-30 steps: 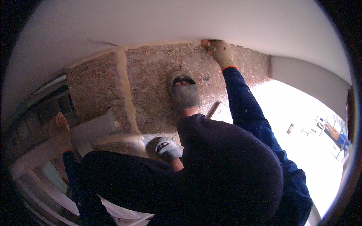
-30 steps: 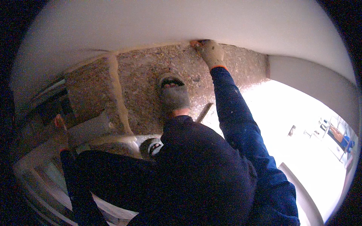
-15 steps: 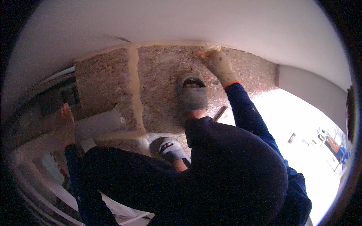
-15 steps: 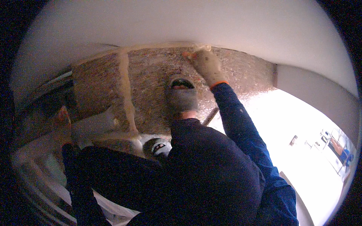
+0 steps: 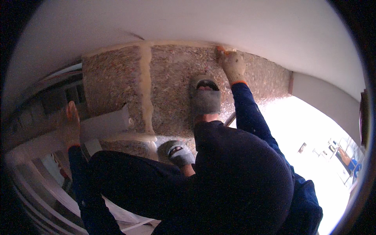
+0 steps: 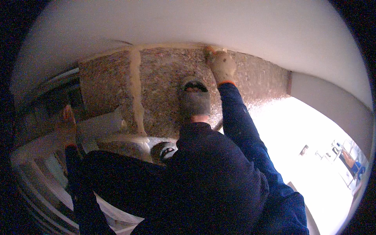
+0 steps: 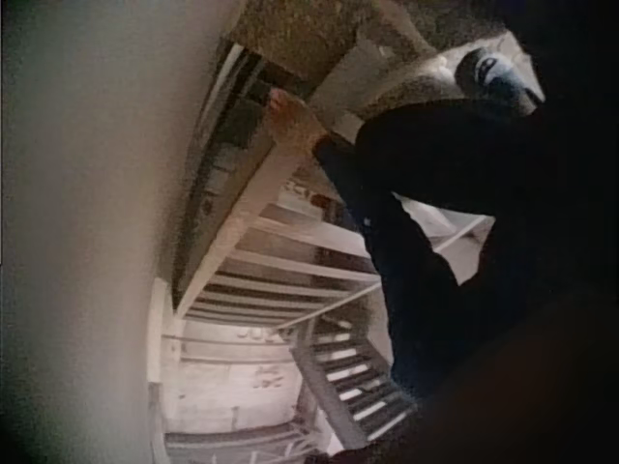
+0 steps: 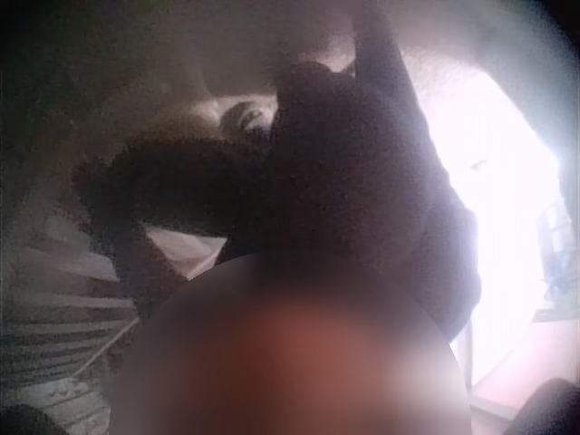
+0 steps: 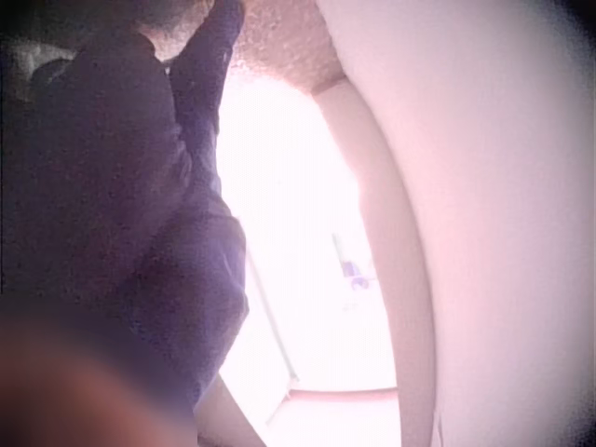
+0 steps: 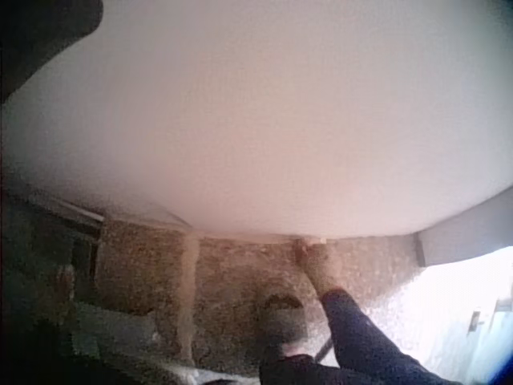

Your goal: The person applies a bead of caulk along the junction between a tiled floor and a white wall using a caulking gun, then smooths it with a gloved finger. The person repositions the bucket and board, then continues applying and smoothing caulk along the wall-floor junction.

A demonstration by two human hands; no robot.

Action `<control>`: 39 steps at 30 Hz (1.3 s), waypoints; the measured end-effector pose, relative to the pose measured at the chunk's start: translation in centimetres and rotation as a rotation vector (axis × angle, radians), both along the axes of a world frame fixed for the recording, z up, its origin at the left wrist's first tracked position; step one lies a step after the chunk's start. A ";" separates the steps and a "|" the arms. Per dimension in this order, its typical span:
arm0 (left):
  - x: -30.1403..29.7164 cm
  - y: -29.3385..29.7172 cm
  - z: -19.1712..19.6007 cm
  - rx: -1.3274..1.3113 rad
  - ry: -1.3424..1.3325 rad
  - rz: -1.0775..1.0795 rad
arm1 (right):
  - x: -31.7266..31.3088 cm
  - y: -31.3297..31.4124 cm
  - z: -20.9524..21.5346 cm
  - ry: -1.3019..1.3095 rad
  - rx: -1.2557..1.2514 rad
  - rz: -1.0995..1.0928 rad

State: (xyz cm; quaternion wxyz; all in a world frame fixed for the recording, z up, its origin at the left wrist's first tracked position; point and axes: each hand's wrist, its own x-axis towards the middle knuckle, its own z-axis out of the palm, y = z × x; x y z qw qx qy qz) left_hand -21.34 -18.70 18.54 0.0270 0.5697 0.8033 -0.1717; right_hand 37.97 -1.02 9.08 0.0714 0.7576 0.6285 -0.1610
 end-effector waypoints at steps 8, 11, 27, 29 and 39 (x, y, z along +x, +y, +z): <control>-3.0 -0.6 -2.7 0.175 -0.047 -0.046 | -7.1 2.1 -4.5 0.084 -0.006 0.168; -4.3 -1.0 -3.4 0.235 0.015 -0.262 | -5.9 1.8 -4.6 0.119 0.076 0.058; -2.4 -0.8 -2.7 0.192 -0.197 0.176 | -3.2 0.7 -3.4 0.171 0.058 -0.016; -2.0 -0.7 -2.2 0.152 0.016 -0.001 | -0.8 0.4 -2.0 0.128 -0.065 -0.022; -4.4 -1.5 -4.7 0.445 -0.591 -0.067 | -3.2 1.8 -3.3 0.110 0.088 0.000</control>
